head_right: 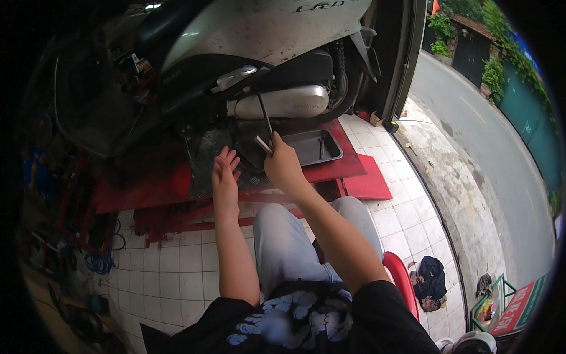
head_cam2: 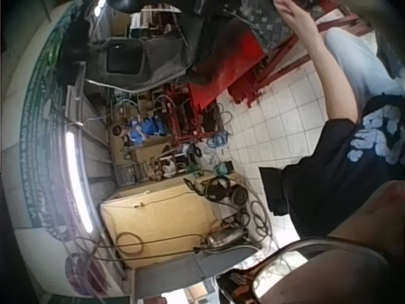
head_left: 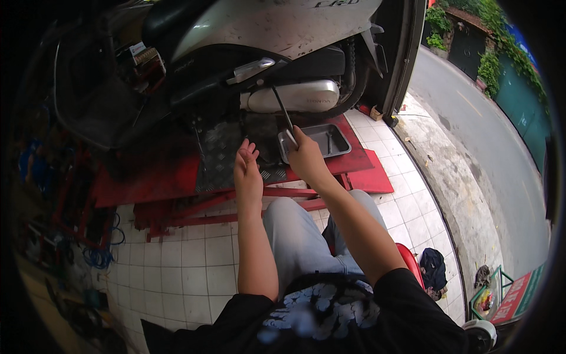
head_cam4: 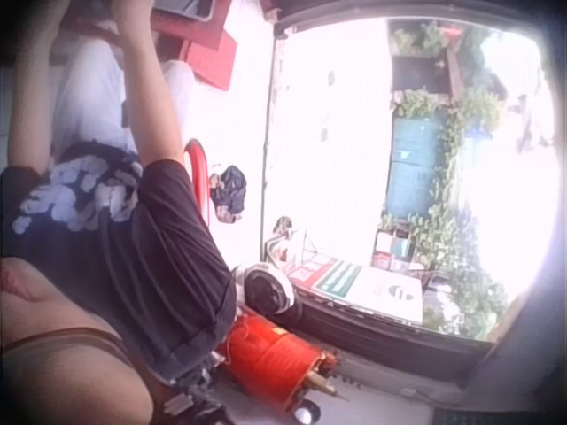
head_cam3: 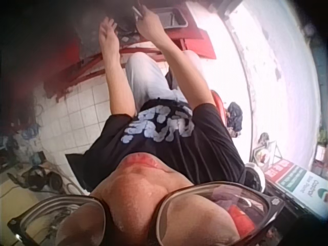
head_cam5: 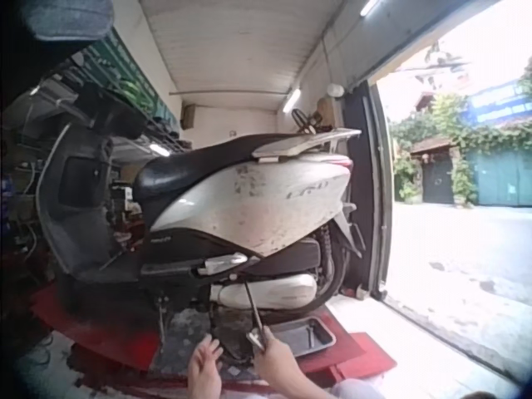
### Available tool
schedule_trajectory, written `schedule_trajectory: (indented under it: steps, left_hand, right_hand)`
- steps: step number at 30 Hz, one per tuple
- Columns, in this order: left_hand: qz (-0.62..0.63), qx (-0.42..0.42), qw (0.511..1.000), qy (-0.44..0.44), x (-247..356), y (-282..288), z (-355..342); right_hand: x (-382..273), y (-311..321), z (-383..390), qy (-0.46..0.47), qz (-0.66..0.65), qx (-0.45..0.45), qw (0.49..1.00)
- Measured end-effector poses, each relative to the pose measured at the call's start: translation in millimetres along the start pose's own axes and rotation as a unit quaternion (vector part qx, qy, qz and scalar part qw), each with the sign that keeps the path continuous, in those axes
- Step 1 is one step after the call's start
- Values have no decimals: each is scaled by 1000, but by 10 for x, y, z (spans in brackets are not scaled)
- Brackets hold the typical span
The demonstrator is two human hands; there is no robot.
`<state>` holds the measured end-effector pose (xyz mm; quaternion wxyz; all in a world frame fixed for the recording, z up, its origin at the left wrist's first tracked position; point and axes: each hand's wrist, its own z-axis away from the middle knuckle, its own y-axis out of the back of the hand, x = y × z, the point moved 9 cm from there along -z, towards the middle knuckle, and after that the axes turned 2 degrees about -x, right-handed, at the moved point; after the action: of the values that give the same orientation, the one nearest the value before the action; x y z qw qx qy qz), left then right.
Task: The person uses a T-handle wrench to loosen bolts from the engine casing of a motorcycle and places the bolts into a metal tray.
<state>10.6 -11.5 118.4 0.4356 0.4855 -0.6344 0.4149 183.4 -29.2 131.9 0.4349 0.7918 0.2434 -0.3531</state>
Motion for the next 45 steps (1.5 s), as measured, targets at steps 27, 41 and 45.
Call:
schedule_trajectory:
  steps: [27,41,45]
  left_hand:
    - [-25,-12,1000,3,57,-73,74]
    - [31,-140,989,-45,-198,-631,47]
    - [125,-142,980,60,-294,-662,-475]
  right_hand:
    - [-504,-29,7,107,393,14,913]
    - [211,-146,8,-149,-575,-111,797]
    - [323,-126,25,-163,-590,-122,781]
